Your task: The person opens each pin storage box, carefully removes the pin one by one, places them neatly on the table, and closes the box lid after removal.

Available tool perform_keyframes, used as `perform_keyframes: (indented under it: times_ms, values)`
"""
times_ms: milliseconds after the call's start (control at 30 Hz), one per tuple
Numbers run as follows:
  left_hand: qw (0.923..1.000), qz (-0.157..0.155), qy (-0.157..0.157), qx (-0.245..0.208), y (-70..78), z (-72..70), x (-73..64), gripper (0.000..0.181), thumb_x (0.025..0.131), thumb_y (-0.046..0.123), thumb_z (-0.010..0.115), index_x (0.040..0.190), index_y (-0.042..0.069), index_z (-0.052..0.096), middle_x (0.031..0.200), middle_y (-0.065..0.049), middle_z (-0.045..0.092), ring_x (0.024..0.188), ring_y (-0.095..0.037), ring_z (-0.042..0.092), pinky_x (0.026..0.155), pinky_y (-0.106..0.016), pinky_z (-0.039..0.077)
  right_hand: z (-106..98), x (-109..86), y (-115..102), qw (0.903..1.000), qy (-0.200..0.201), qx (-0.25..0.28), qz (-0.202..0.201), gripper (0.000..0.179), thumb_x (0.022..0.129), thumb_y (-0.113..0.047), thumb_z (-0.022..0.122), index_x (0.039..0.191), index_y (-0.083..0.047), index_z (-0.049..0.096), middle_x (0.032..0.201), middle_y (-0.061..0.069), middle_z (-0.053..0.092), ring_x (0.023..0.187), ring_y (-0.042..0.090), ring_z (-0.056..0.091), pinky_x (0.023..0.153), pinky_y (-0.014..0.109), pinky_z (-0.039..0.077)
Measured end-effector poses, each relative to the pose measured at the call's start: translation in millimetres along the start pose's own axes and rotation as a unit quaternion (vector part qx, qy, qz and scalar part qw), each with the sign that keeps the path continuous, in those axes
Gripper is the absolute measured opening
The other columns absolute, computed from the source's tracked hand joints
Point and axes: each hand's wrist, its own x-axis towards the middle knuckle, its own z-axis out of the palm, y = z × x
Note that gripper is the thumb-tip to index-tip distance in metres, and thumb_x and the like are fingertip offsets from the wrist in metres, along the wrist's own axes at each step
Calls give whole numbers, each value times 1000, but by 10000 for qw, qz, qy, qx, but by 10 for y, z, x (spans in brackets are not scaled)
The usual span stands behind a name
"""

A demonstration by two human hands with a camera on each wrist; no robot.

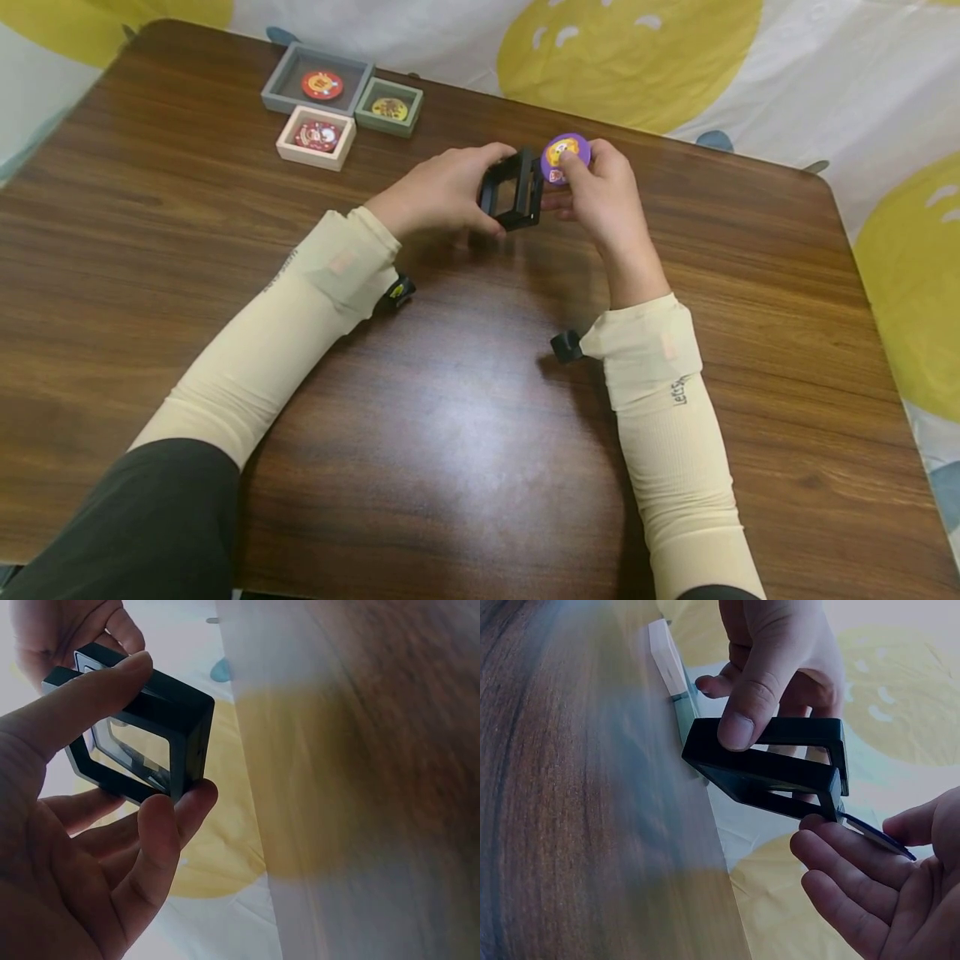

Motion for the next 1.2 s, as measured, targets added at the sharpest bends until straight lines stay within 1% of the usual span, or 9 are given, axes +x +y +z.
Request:
perform_keyframes:
  times_ms: [167,400,467,567,700,900,1200]
  values:
    - [10000,-43,-27,56,3,3,3,94,71,31,83,148,17,29,138,-9,52,117,-23,53,101,-41,42,5,-3,2,9999,-66,89,27,11,100,-19,43,99,-9,46,64,-3,64,54,8,67,50,21,49]
    - [9999,-28,-62,159,13,-4,-3,93,72,32,82,147,17,30,137,-8,53,113,-23,54,98,-41,44,7,-22,-17,9999,-123,55,-4,11,100,-21,43,97,-11,46,64,-4,65,57,9,68,51,22,50]
    - [9998,25,-53,186,14,-4,-5,92,72,31,82,147,17,31,136,-8,53,112,-22,54,97,-41,44,10,-24,-18,9999,-155,25,-8,10,100,-21,43,96,-12,46,65,-4,65,58,9,68,52,22,51]
    - [9995,192,-31,243,0,3,-1,89,72,28,81,146,15,32,136,-8,53,113,-22,53,98,-42,44,14,-28,-20,9998,-195,-7,-1,10,100,-21,43,97,-12,47,66,-4,65,59,9,68,53,22,51]
    - [9986,331,-83,408,-11,10,-5,88,74,21,77,147,14,30,134,-11,50,113,-24,50,97,-43,43,16,-31,-14,9997,-257,-30,-9,10,100,-20,42,97,-12,47,66,-3,64,59,8,67,54,22,52]
    - [9981,337,-120,510,6,13,-19,88,73,18,74,148,14,28,130,-14,50,108,-25,50,94,-44,44,20,-29,0,9995,-297,-44,-57,9,100,-19,42,97,-11,47,65,-3,64,58,8,67,54,21,52]
    - [9983,389,-35,424,-22,16,-12,86,74,18,73,147,11,30,133,-14,50,113,-25,49,98,-43,43,19,-15,3,9996,-284,4,-34,9,100,-19,43,96,-11,47,64,-4,64,58,8,67,52,21,51]
